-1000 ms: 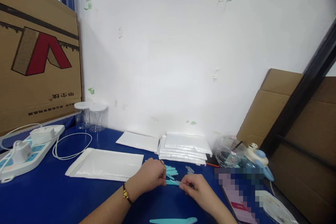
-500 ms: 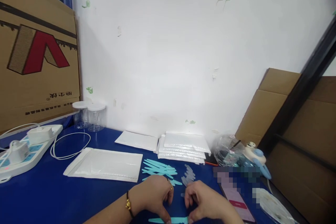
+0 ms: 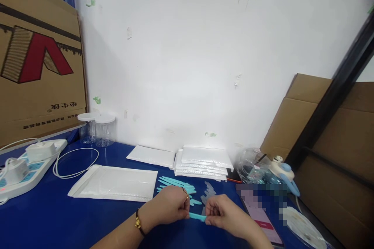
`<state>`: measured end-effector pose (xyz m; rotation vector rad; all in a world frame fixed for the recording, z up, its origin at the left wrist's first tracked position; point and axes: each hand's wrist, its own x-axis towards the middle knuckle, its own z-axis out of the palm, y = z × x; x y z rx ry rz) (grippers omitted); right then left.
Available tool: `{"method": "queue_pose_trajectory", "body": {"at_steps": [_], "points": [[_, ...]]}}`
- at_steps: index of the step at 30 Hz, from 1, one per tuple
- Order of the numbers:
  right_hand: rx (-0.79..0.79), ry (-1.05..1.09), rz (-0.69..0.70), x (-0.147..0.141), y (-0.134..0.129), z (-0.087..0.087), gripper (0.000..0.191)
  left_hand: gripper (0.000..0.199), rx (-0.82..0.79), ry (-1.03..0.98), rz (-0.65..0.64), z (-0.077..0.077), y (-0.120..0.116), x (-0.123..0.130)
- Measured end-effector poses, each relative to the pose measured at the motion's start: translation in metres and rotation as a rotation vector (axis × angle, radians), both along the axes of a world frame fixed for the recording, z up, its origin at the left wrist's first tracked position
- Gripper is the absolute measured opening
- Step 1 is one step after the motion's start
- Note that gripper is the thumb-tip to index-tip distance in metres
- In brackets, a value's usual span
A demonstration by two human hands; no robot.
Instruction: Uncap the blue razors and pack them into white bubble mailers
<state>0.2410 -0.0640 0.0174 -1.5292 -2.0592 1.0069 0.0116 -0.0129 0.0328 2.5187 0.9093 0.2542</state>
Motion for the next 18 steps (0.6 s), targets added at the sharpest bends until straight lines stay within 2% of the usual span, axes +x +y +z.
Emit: {"method": "queue_pose_trajectory", "body": {"at_steps": [6, 10, 15, 18], "points": [[0.035, -0.010, -0.018, 0.002, 0.001, 0.003, 0.005, 0.010, -0.035, -0.011, 0.073, 0.004, 0.002, -0.002], [0.058, -0.033, -0.119, 0.019, 0.005, 0.006, 0.007, 0.009, -0.042, -0.019, 0.148, 0.005, 0.014, -0.013], [0.212, -0.116, -0.239, 0.029, 0.012, 0.005, 0.005, 0.011, -0.317, -0.012, 0.155, 0.002, 0.026, -0.023], [0.292, -0.145, -0.133, 0.021, 0.012, 0.002, 0.009, 0.012, -0.399, -0.026, 0.128, -0.004, 0.028, -0.024]]}}
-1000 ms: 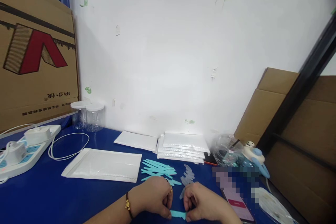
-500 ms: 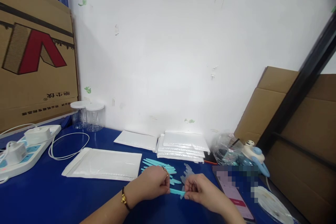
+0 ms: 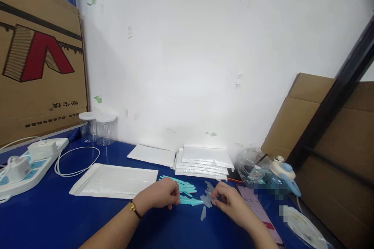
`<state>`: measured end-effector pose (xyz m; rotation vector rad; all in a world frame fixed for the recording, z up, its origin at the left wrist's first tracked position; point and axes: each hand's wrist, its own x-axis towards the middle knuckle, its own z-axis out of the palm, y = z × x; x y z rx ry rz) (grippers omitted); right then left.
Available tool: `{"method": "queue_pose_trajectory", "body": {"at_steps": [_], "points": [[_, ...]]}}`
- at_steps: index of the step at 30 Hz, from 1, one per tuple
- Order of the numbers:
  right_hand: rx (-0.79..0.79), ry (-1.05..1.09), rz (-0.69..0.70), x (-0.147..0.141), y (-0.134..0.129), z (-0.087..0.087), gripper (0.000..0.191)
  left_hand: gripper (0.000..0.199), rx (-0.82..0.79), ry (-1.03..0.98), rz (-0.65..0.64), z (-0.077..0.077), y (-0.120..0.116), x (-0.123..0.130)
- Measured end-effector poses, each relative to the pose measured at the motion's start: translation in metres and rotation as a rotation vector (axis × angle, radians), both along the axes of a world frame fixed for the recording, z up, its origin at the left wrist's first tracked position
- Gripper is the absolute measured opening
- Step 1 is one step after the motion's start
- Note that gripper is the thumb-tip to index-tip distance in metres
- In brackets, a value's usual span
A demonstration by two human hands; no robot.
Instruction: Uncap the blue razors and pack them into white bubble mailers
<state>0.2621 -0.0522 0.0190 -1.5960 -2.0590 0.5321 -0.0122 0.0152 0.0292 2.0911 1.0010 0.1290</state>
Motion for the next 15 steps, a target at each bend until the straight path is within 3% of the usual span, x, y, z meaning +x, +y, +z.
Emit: {"method": "queue_pose_trajectory", "body": {"at_steps": [5, 10, 15], "points": [[-0.078, -0.015, 0.198, -0.019, -0.003, -0.006, 0.020, 0.017, -0.025, -0.036, -0.023, -0.005, 0.004, 0.000], [-0.061, -0.068, 0.191, -0.025, -0.003, -0.014, 0.016, 0.018, 0.197, -0.061, -0.072, -0.001, 0.004, -0.002], [-0.122, -0.075, 0.195, -0.024, -0.006, -0.017, 0.018, 0.027, 0.234, -0.095, -0.143, 0.006, -0.001, 0.000]]}}
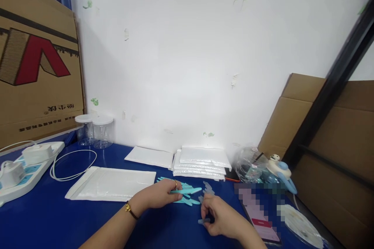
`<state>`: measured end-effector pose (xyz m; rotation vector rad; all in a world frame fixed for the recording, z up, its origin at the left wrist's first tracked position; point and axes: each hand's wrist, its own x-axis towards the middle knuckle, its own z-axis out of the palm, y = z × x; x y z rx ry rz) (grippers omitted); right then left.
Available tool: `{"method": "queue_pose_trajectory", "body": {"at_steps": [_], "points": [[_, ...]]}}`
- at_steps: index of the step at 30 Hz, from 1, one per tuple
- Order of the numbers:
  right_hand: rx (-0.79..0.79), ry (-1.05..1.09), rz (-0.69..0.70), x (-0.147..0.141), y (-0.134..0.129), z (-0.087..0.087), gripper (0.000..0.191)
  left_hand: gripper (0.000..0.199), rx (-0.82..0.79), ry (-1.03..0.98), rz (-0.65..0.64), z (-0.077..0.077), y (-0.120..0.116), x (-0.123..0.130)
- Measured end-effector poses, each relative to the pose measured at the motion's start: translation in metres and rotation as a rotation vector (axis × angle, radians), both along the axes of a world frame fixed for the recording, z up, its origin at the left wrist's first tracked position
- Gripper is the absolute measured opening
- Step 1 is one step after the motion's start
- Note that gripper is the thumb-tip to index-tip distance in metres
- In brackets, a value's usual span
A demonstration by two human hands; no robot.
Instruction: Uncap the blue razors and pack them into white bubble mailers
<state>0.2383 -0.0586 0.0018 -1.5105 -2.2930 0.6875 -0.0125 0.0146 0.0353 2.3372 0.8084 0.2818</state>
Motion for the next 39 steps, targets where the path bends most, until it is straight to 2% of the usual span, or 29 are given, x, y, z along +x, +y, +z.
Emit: {"method": "queue_pose_trajectory", "body": {"at_steps": [3, 6, 11, 13, 16, 18, 22, 30, 35, 39], "points": [[-0.037, 0.005, -0.002, -0.002, -0.005, 0.003, 0.018, 0.035, 0.003, 0.015, -0.042, 0.000, 0.001, 0.001], [-0.092, -0.001, -0.017, -0.004, -0.007, 0.004, 0.020, 0.035, -0.006, 0.033, -0.052, -0.003, 0.003, 0.000], [-0.228, 0.122, -0.018, 0.005, -0.003, -0.002, 0.022, 0.024, -0.239, 0.140, -0.041, -0.004, -0.003, 0.000], [-0.271, 0.164, -0.059, 0.012, -0.001, -0.005, 0.017, 0.018, -0.179, 0.156, -0.018, -0.004, -0.010, 0.004], [-0.341, 0.222, -0.108, 0.023, 0.002, -0.009, 0.011, 0.007, 0.077, 0.145, 0.056, -0.009, -0.020, 0.014], [-0.359, 0.251, -0.109, 0.026, 0.002, -0.009, 0.009, 0.005, 0.141, 0.177, 0.109, -0.016, -0.023, 0.021], [-0.353, 0.269, -0.102, 0.026, 0.001, -0.007, 0.007, 0.009, 0.107, 0.224, 0.132, -0.024, -0.022, 0.029], [-0.279, 0.250, -0.100, 0.020, 0.002, -0.006, 0.007, 0.009, 0.008, 0.188, 0.144, -0.016, -0.021, 0.026], [-0.267, 0.256, -0.083, 0.012, 0.002, -0.004, 0.008, 0.009, 0.000, 0.140, 0.120, -0.025, -0.020, 0.028], [-0.337, 0.286, -0.045, 0.002, -0.002, -0.002, 0.006, 0.008, -0.070, 0.110, 0.042, -0.033, -0.022, 0.032]]}}
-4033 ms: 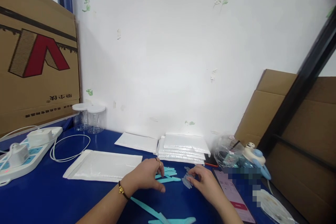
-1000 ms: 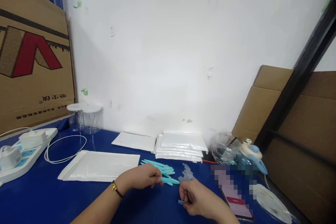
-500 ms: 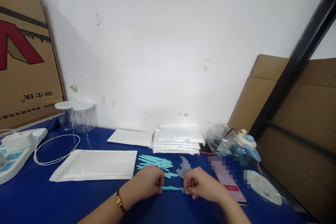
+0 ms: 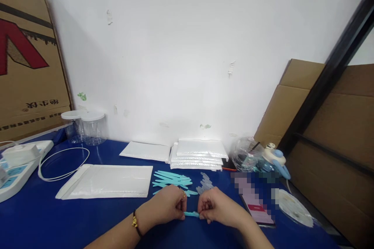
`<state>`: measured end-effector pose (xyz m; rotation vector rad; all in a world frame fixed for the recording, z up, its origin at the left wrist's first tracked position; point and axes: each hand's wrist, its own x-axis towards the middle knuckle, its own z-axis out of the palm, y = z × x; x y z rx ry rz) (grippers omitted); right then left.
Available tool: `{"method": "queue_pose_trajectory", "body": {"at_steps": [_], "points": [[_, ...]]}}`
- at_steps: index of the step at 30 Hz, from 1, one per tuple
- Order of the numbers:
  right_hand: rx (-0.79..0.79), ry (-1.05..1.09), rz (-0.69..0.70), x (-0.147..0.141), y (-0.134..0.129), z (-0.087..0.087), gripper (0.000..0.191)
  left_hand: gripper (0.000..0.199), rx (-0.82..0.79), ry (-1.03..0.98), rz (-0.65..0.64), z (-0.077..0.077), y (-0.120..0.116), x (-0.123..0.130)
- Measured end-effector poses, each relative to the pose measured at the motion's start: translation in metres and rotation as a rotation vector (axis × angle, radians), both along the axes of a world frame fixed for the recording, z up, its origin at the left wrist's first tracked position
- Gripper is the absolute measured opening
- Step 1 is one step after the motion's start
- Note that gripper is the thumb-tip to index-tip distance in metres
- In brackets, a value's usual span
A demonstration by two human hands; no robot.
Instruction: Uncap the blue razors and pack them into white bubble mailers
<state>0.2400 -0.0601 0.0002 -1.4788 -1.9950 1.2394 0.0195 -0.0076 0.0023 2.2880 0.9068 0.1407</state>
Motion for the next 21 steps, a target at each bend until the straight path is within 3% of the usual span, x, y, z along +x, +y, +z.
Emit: {"method": "queue_pose_trajectory", "body": {"at_steps": [4, 8, 11, 16, 21], "points": [[0.021, -0.013, -0.012, 0.004, 0.001, 0.002, 0.005, 0.018, 0.069, 0.000, -0.015, 0.000, 0.005, -0.002], [0.302, -0.191, -0.169, 0.015, 0.006, 0.005, 0.011, 0.016, 0.312, 0.016, 0.123, 0.005, 0.019, -0.012], [0.431, -0.304, -0.237, 0.014, 0.010, 0.005, 0.012, 0.013, 0.350, 0.084, 0.176, 0.005, 0.026, -0.017], [0.428, -0.365, -0.221, 0.006, 0.014, -0.002, 0.005, 0.010, 0.334, 0.098, 0.202, 0.006, 0.028, -0.016], [0.322, -0.341, -0.207, 0.015, 0.012, -0.003, 0.004, 0.011, 0.219, 0.065, 0.164, 0.024, 0.018, -0.017]]}}
